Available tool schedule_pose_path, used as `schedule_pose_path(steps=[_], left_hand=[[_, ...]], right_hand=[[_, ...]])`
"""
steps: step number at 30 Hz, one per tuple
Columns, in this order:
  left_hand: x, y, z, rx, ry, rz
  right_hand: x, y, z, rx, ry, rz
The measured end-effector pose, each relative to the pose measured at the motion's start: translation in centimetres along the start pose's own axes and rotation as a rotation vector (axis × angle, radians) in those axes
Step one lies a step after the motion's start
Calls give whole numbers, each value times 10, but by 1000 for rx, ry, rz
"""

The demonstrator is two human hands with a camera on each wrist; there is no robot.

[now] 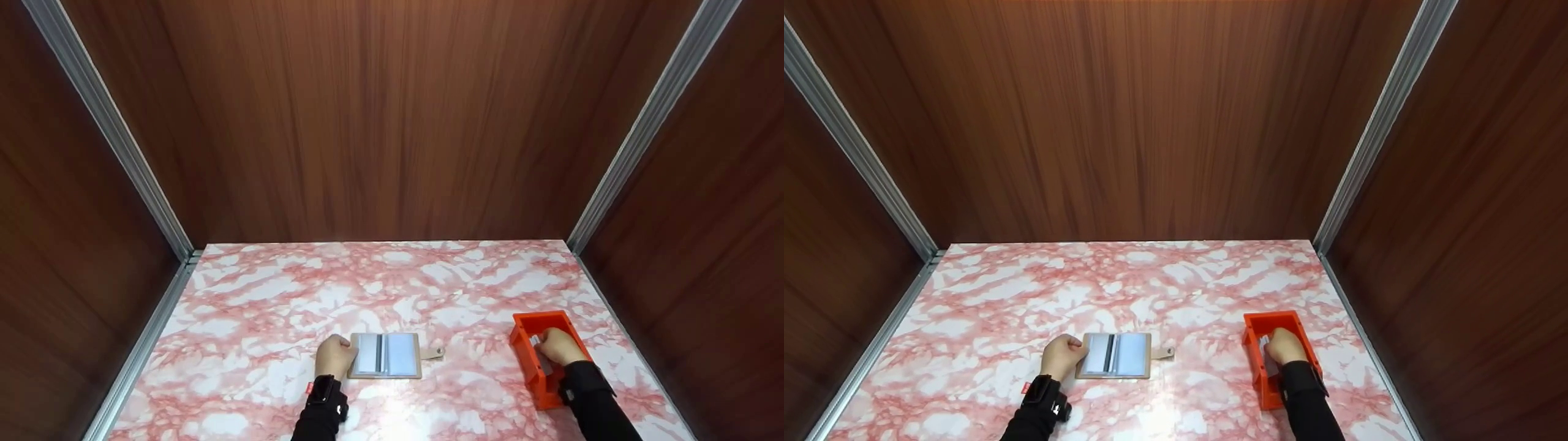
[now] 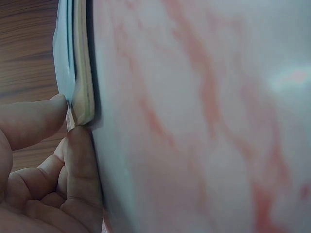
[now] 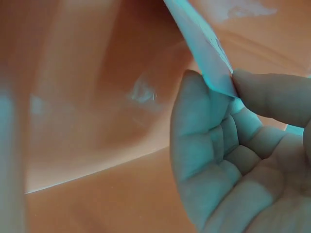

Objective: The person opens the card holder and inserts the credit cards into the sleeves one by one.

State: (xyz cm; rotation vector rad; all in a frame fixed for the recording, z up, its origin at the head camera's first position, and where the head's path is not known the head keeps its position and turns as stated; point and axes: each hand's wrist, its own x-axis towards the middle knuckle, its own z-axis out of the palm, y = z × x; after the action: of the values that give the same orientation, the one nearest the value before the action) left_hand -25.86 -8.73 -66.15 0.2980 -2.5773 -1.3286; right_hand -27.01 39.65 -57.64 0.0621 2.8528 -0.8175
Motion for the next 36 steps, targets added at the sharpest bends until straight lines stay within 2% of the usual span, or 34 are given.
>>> schedule_pose_path(steps=[5, 11, 17, 24, 31, 36], left_hand=[[3, -6, 5, 20, 24, 22], [2, -6, 6, 31, 31, 30], [4, -8, 7, 42, 21, 26], [10, -21, 14, 36, -1, 7], [3, -4, 2, 11, -26, -10], [8, -16, 9, 33, -33, -8]], right_hand=[[-1, 4, -5, 18, 38, -21], [-6, 0, -17, 30, 46, 19], [-11, -4, -25, 31, 54, 22], [-16, -6, -32, 36, 83, -7], [-18, -11, -39, 41, 128, -14], [-20, -17, -43, 52, 158, -22]])
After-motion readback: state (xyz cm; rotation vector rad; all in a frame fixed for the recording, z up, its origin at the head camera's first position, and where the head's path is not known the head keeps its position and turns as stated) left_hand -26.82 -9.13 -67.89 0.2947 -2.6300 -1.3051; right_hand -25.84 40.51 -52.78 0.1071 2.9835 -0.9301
